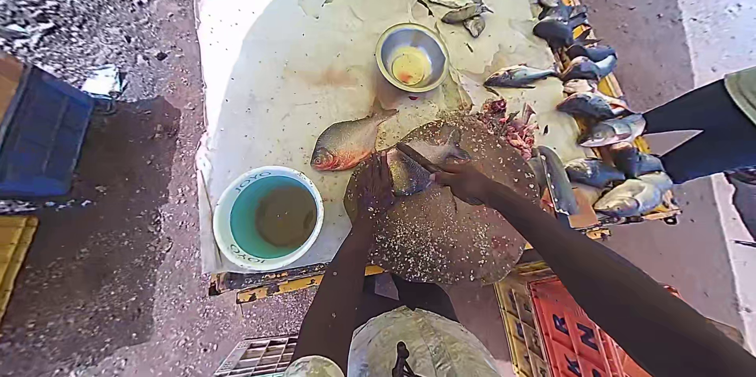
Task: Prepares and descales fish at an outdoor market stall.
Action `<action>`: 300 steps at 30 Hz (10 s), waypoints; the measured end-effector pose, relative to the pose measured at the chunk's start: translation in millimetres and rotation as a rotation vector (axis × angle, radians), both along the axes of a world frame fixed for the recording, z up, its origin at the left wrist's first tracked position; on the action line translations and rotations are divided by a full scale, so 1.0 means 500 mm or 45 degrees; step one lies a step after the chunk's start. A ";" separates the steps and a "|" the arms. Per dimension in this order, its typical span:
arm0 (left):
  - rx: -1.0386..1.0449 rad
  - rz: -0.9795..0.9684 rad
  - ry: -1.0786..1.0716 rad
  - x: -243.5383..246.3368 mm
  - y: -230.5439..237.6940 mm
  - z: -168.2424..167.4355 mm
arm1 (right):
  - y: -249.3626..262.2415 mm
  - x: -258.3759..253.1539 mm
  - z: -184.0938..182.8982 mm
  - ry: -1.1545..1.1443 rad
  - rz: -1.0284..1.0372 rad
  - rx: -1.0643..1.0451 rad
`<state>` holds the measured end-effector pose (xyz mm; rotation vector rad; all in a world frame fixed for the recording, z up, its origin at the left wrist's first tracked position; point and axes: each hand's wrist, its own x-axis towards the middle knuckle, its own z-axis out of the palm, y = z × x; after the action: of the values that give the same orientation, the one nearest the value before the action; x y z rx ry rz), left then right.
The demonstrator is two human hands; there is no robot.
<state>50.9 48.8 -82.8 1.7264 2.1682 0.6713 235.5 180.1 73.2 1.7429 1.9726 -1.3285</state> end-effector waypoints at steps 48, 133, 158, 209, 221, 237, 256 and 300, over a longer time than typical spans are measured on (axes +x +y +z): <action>0.004 0.164 0.093 0.038 -0.022 -0.044 | 0.030 -0.089 0.060 -0.143 0.381 -0.091; -0.009 0.243 -0.028 0.013 -0.012 0.013 | -0.120 -0.141 -0.081 -0.492 0.288 0.432; -0.685 0.333 -1.487 0.062 0.148 0.165 | -0.237 0.035 -0.211 0.631 -1.066 0.040; 0.302 0.032 -2.464 0.121 0.006 0.392 | -0.184 0.068 0.089 1.287 -0.917 0.753; 0.100 0.278 -2.331 0.115 -0.037 0.350 | -0.267 0.073 0.001 1.120 -0.988 0.670; -0.231 -0.256 0.416 -0.006 0.017 0.056 | -0.314 0.116 -0.153 0.260 -0.806 0.231; -0.577 0.060 -0.806 -0.030 -0.199 0.174 | -0.271 0.093 -0.089 0.314 -0.352 0.193; -0.690 0.436 -0.791 0.062 -0.133 0.225 | -0.046 0.205 -0.143 0.612 0.244 -0.020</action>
<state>81.7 -17.7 29.9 0.7528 1.9455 0.5307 338.0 157.3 1.5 1.2661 2.2844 -1.8093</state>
